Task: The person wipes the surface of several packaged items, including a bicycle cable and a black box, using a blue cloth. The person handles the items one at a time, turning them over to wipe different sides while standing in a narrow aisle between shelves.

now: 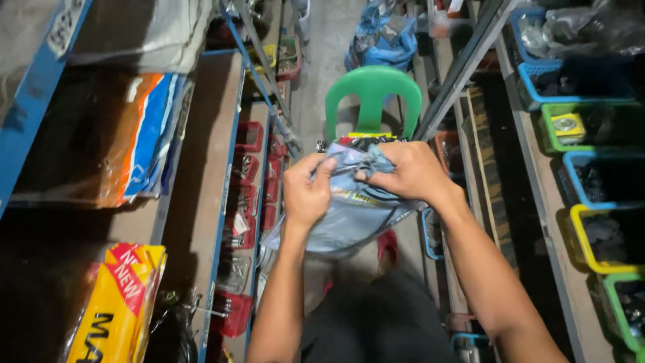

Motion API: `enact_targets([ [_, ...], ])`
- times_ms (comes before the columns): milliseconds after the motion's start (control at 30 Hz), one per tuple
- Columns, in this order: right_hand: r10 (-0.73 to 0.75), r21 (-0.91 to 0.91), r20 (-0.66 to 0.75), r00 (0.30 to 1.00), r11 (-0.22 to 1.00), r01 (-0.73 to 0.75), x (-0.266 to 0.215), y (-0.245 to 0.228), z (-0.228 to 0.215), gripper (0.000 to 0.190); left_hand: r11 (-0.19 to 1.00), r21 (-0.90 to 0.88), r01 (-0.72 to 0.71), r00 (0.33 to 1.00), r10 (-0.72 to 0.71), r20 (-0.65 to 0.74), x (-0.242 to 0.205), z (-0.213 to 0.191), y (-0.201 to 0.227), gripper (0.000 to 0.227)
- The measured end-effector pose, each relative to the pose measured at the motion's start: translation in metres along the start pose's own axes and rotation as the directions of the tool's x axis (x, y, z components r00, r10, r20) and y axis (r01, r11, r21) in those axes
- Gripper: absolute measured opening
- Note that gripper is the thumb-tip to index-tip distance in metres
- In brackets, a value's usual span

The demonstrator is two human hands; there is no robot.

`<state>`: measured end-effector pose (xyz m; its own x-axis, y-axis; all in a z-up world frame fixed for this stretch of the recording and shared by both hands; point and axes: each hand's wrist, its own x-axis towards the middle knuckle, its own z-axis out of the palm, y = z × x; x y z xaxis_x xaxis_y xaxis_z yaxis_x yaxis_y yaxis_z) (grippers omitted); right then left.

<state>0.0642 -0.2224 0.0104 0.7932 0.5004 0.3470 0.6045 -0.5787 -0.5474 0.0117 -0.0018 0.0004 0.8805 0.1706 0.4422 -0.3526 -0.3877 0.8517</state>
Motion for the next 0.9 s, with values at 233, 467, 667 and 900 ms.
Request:
enact_targets([
  [233, -0.117, 0.162, -0.144, 0.983, 0.977, 0.141, 0.023, 0.080, -0.008, 0.040, 0.995, 0.055, -0.085, 0.992, 0.089, -0.086, 0.041, 0.030, 0.001, 0.012],
  [467, -0.159, 0.152, -0.112, 0.981, 0.973, 0.175, 0.050, 0.086, -0.036, 0.036, 0.996, 0.078, -0.043, 0.993, 0.052, -0.109, 0.061, 0.047, -0.007, 0.013],
  [667, -0.289, 0.051, -0.146, 0.946, 0.953, 0.299, 0.089, 0.086, -0.024, 0.032, 0.998, 0.061, -0.026, 0.995, 0.031, -0.095, 0.067, 0.064, 0.007, 0.010],
  [900, -0.302, 0.093, -0.109, 0.947, 0.946, 0.312, 0.074, 0.079, -0.024, 0.034, 0.996, 0.081, 0.024, 0.965, -0.002, -0.262, 0.051, 0.034, -0.014, 0.008],
])
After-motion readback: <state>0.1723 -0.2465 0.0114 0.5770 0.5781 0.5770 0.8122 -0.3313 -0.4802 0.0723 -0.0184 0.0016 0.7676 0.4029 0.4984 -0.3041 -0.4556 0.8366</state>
